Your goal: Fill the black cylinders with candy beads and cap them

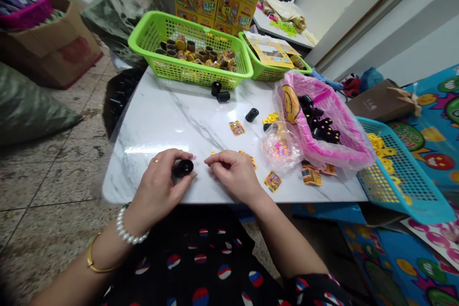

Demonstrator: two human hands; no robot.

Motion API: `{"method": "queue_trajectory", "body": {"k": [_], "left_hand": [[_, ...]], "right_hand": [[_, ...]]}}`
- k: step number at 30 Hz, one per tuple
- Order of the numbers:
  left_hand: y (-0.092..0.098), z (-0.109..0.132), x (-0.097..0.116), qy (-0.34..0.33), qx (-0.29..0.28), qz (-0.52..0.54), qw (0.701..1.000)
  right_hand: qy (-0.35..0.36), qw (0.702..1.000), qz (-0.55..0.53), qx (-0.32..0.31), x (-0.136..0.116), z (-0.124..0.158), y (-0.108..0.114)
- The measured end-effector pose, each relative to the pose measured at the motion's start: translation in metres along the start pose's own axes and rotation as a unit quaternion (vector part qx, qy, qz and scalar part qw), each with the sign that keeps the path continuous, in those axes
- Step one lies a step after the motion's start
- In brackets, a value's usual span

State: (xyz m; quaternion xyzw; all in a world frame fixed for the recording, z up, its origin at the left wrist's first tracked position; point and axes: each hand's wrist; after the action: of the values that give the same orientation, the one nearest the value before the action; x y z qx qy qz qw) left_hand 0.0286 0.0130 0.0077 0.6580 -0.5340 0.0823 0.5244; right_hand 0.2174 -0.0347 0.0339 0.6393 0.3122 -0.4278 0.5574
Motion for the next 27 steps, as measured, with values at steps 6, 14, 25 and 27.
{"method": "queue_trajectory", "body": {"k": [6,14,25,27], "left_hand": [[0.002,0.002,0.002,-0.007,0.019,-0.004,1.000],[0.026,0.011,-0.011,0.055,0.071,-0.039,0.995],[0.021,0.014,-0.018,0.020,0.063,-0.045,0.997],[0.020,0.015,-0.019,0.017,0.065,-0.045,0.997]], "right_hand": [[0.171,0.957,0.229,0.043,0.005,0.011,0.000],[0.154,0.953,0.252,0.062,0.009,0.008,0.007],[0.172,0.925,0.337,-0.031,0.001,-0.055,-0.004],[0.169,0.925,0.338,-0.038,0.004,-0.060,-0.004]]}}
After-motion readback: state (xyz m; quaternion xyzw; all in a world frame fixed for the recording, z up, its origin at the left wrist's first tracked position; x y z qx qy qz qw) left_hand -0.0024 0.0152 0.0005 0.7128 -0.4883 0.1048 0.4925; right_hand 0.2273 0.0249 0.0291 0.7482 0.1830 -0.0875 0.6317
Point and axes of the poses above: each hand's wrist, its own z-axis away from the middle knuckle, its own y-axis out of the back of the hand, x = y × z, and after that the axes turned 2 degrees about x, right-handed
